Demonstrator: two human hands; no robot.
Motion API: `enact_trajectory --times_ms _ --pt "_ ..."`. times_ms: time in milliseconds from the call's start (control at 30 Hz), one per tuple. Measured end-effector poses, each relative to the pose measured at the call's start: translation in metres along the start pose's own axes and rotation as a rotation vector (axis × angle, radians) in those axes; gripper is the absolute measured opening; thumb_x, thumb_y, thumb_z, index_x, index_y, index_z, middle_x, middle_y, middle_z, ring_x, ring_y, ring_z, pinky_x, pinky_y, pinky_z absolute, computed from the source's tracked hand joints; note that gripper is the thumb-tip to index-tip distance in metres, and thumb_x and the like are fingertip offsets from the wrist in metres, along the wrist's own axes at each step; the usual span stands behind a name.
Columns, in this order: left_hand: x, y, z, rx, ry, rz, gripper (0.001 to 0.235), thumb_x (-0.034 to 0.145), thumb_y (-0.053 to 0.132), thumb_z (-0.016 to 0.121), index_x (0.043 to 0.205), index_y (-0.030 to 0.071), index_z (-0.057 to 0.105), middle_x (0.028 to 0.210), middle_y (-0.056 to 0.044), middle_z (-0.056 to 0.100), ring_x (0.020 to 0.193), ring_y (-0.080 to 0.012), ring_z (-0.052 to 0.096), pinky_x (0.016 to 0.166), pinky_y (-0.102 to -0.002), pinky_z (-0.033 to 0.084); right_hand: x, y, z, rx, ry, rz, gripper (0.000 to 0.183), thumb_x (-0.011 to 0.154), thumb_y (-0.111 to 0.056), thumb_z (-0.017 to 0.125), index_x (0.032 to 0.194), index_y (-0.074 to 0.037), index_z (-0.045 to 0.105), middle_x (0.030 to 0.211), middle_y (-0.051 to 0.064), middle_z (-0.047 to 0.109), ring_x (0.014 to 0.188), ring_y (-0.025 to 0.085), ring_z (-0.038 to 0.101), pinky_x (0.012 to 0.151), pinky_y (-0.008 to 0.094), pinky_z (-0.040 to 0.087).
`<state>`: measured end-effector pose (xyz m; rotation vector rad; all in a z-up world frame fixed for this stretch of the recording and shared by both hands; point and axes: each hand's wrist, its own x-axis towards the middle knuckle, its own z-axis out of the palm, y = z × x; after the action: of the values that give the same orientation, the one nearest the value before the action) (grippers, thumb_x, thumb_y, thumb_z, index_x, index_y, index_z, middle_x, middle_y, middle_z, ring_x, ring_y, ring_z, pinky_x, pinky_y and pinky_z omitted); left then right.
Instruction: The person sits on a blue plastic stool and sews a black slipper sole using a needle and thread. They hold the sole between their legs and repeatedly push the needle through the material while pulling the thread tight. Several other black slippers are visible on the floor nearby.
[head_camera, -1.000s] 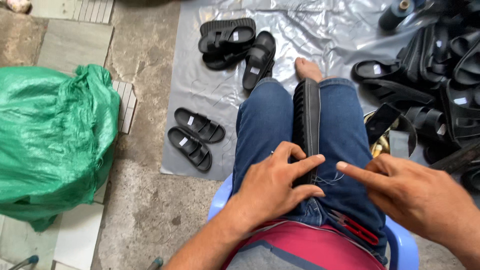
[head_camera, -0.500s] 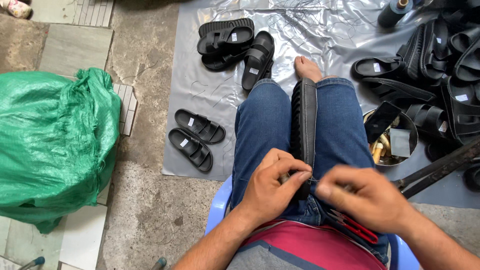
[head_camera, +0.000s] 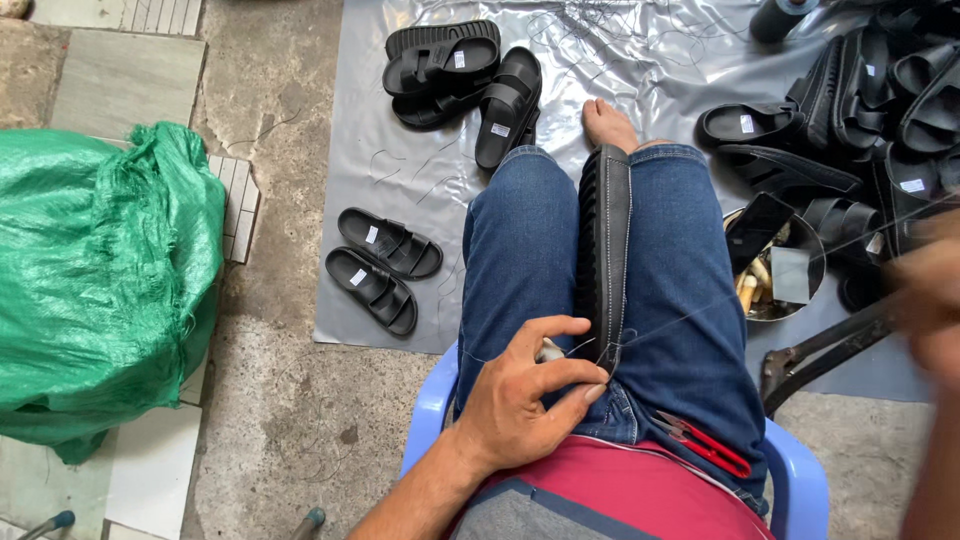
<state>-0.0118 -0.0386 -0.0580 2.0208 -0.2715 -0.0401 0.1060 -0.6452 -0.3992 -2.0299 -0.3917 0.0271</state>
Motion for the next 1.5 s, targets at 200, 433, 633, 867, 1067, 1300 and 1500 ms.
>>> enact_trajectory --times_ms 200,433,633,867,1067,1300,1500 --pt "0.009 0.011 -0.017 0.062 -0.12 -0.163 0.039 0.087 0.02 0.048 0.125 0.016 0.043 0.121 -0.007 0.055 0.072 -0.0237 0.064 0.066 -0.038 0.051 0.045 -0.209 0.053 -0.418 -0.272 -0.149 0.025 0.089 -0.034 0.05 0.111 -0.022 0.047 0.11 -0.003 0.052 0.095 0.01 0.052 0.076 0.029 0.046" --pt "0.006 0.0 -0.029 0.229 -0.209 -0.114 0.021 0.088 0.018 0.048 0.105 0.017 0.06 0.115 -0.005 0.057 0.095 -0.0276 0.062 0.07 -0.044 0.051 0.115 -0.466 0.176 -0.439 -0.512 -0.184 0.017 0.083 -0.029 0.055 0.092 -0.016 0.061 0.079 -0.002 0.068 0.074 0.018 0.065 0.068 0.032 0.05" --pt "0.001 0.027 -0.065 -0.759 -0.637 0.157 0.013 0.097 0.018 0.051 0.104 0.013 0.061 0.151 -0.024 0.032 0.145 -0.0287 0.034 0.125 -0.038 0.027 0.121 -0.467 0.184 -0.371 -0.434 -0.23 0.018 0.083 -0.022 0.055 0.098 -0.013 0.06 0.08 0.002 0.067 0.073 0.021 0.065 0.067 0.033 0.049" --pt "0.017 -0.005 -0.008 0.044 -0.16 -0.148 0.054 0.077 0.042 0.06 0.125 0.02 0.052 0.092 -0.001 0.059 0.06 -0.0164 0.053 0.06 -0.03 0.044 0.114 -0.468 0.185 -0.355 -0.354 -0.171 0.017 0.081 -0.022 0.058 0.096 -0.015 0.063 0.078 -0.001 0.07 0.073 0.019 0.067 0.066 0.031 0.051" --pt "0.015 -0.038 -0.006 0.07 -0.224 0.031 0.039 0.094 0.019 0.051 0.133 0.022 0.045 0.068 -0.002 0.049 0.063 -0.02 0.055 0.061 -0.032 0.044 0.102 -0.467 0.19 -0.364 -0.322 -0.178 0.015 0.08 -0.023 0.06 0.092 -0.015 0.065 0.077 -0.002 0.07 0.068 0.016 0.067 0.063 0.03 0.051" --pt "0.007 -0.059 -0.063 -0.197 0.106 -0.809 0.03 0.089 0.016 0.041 0.096 0.019 0.071 0.105 0.006 0.068 0.068 -0.0064 0.067 0.039 -0.018 0.037 0.129 -0.504 0.144 -0.384 -0.686 0.115 0.046 0.086 -0.036 0.039 0.13 -0.029 0.05 0.113 -0.005 0.059 0.088 0.015 0.066 0.072 0.032 0.051" --pt "0.021 -0.033 -0.059 0.511 0.224 -0.128 0.027 0.081 0.021 0.058 0.105 0.008 0.061 0.119 -0.027 0.051 0.111 -0.0403 0.049 0.096 -0.047 0.035 0.134 -0.485 0.151 -0.598 -0.734 -0.144 0.042 0.082 -0.026 0.049 0.121 -0.041 0.054 0.093 -0.013 0.06 0.079 0.011 0.062 0.048 0.035 0.053"
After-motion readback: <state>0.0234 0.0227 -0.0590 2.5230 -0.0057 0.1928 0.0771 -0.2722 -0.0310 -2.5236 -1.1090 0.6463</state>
